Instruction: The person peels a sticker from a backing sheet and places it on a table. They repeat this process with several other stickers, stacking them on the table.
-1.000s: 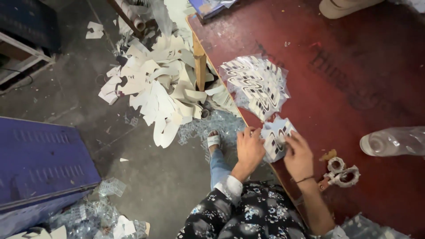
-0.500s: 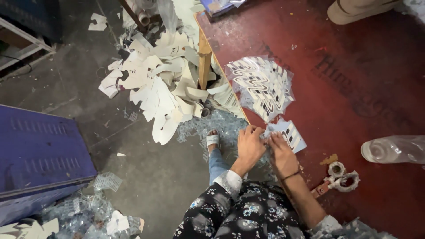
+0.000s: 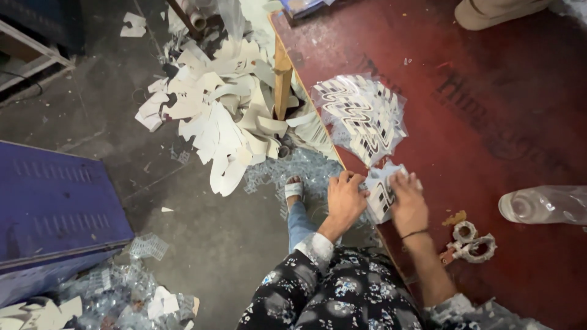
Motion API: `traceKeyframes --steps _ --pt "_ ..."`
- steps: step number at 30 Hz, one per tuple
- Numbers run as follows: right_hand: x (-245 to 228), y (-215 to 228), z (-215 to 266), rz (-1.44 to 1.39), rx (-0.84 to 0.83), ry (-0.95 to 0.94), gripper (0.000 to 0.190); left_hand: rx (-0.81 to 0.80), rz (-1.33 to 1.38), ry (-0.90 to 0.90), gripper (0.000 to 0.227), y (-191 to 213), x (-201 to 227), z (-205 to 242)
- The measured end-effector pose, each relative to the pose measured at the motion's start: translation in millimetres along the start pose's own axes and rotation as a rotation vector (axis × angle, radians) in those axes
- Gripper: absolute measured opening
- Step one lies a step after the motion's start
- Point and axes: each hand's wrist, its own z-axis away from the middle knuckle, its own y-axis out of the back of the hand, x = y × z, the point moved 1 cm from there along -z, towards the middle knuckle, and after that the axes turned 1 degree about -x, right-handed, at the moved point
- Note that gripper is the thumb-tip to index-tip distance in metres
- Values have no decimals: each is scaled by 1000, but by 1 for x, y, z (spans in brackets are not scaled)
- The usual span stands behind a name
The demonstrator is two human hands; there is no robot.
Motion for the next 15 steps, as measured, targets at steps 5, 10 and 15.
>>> traceKeyframes --steps 5,10,15 --pt "-4 -22 9 23 12 206 69 38 -11 -36 34 -6 -9 0" --pt "3 -13 -10 -45 111 1 67 27 -3 -25 34 -4 -5 -7" --pt "12 -23 -17 -145 12 110 59 6 -12 -11 34 -2 -7 -8"
